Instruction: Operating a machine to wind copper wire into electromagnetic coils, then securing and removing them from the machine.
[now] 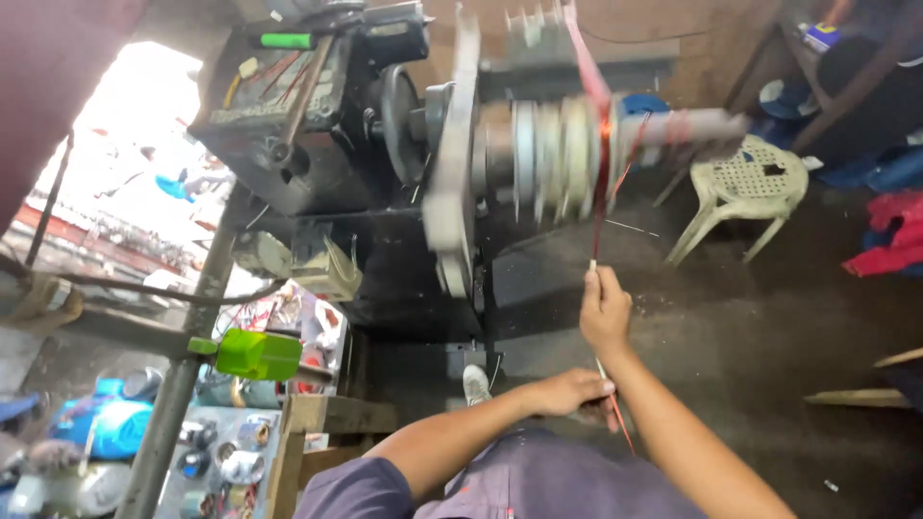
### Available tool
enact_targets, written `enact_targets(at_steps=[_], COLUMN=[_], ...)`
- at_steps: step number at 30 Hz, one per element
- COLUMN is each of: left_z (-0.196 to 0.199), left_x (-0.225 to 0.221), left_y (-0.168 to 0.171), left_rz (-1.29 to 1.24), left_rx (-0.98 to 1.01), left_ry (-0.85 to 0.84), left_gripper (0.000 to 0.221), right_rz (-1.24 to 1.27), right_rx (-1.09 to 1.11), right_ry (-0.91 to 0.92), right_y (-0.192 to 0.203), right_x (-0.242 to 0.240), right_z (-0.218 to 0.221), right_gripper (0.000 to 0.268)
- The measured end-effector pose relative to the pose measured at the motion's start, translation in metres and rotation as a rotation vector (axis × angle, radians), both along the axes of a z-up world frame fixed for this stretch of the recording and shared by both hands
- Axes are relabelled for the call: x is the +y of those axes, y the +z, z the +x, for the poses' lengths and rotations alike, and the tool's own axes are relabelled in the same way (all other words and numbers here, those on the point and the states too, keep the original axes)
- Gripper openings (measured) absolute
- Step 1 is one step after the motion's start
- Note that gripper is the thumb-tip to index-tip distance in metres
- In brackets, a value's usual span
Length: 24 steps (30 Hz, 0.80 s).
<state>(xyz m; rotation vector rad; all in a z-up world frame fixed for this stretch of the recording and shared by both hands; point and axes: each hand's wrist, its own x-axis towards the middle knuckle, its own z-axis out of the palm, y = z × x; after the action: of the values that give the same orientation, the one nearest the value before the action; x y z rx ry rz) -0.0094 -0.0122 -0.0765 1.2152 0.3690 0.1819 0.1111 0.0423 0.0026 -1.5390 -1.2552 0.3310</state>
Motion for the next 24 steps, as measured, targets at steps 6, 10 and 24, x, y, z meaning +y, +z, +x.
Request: enact_targets(at_steps=[6,10,24], left_z=[0.007,0.008,0.001], left_x=[0.009,0.011,-0.005], left_y=[0.017,-0.079,-0.022], left_rz=[-0.052,-0.083,-0.107], left_rx=[-0.027,0.029,-0.016], left_ry=[0.07,-0.009,0.035], left_gripper=[0.03,0.031,0.028], right_rz=[0.097,-0.046,-0.015], right_rx=[0.005,-0.068,-0.06], right_ry=[0.011,-0.01,-0.012], right_y=[0.016,-0.036,-0.016], right_x=[0.022,0.012,0.009], right_z=[0.008,0.003,-0.002], right_gripper=[0.027,0.028,0.025])
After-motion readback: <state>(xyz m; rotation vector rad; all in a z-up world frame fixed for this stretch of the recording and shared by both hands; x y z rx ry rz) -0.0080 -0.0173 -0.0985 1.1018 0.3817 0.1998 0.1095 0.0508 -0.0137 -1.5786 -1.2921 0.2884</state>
